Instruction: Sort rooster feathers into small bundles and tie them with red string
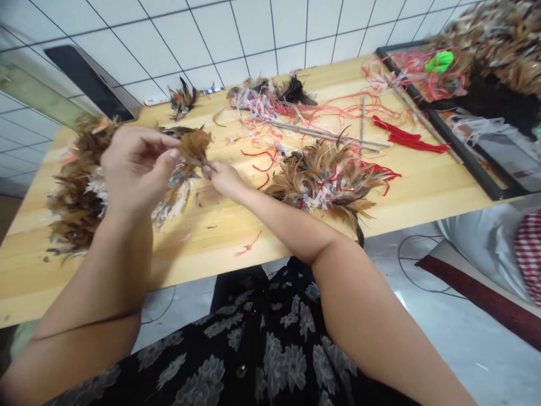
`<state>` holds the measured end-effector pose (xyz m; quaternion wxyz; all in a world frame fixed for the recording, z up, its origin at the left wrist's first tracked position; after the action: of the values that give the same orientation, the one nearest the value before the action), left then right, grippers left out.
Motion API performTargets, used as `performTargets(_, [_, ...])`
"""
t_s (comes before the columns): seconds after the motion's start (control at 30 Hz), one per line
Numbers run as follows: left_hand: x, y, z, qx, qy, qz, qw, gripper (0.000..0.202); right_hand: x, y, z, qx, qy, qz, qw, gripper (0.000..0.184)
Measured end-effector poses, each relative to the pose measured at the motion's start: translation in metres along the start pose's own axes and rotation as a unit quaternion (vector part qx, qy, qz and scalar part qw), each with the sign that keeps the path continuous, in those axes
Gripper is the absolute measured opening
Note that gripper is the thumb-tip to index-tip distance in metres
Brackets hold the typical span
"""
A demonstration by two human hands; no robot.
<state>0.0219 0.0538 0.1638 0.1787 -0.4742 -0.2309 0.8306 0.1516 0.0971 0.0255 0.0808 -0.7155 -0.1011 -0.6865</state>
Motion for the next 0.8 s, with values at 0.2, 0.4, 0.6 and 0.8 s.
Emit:
performTargets(0.2, [-0.042, -0.087, -0.023, 0.03, -0.16, -0.066, 0.984, 0.01, 0.016, 0.007, 0.0, -0.002, 0.129, 0.028, 0.991, 0.052])
performTargets(0.4, [0.029, -0.17, -0.128, 0.253, -0.381, 0.039, 0.888, 0.019, 0.018, 0.011, 0.001, -0.009, 0.224, 0.018, 0.974, 0.034])
performTargets(0.6, [0.115, -0.225, -0.195, 0.26, -0.416, 0.104, 0.865, 0.051, 0.017, 0.006, -0.011, 0.06, 0.299, 0.056, 0.951, 0.038])
performTargets(0.8, [0.153, -0.215, -0.241, 0.338, -0.369, 0.054, 0.864, 0.057, 0.006, 0.003, -0.03, 0.12, 0.36, 0.102, 0.92, 0.039])
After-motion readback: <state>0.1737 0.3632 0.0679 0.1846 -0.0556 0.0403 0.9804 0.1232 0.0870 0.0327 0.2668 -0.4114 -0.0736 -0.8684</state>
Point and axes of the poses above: each hand's wrist, its own y-axis away from the middle knuckle, its own z-axis out of the back of the hand, x = y × z, the point moved 10 cm from there along -y, towards the middle knuckle, and after that the axes turned 2 degrees about z, right-handed, at the moved point
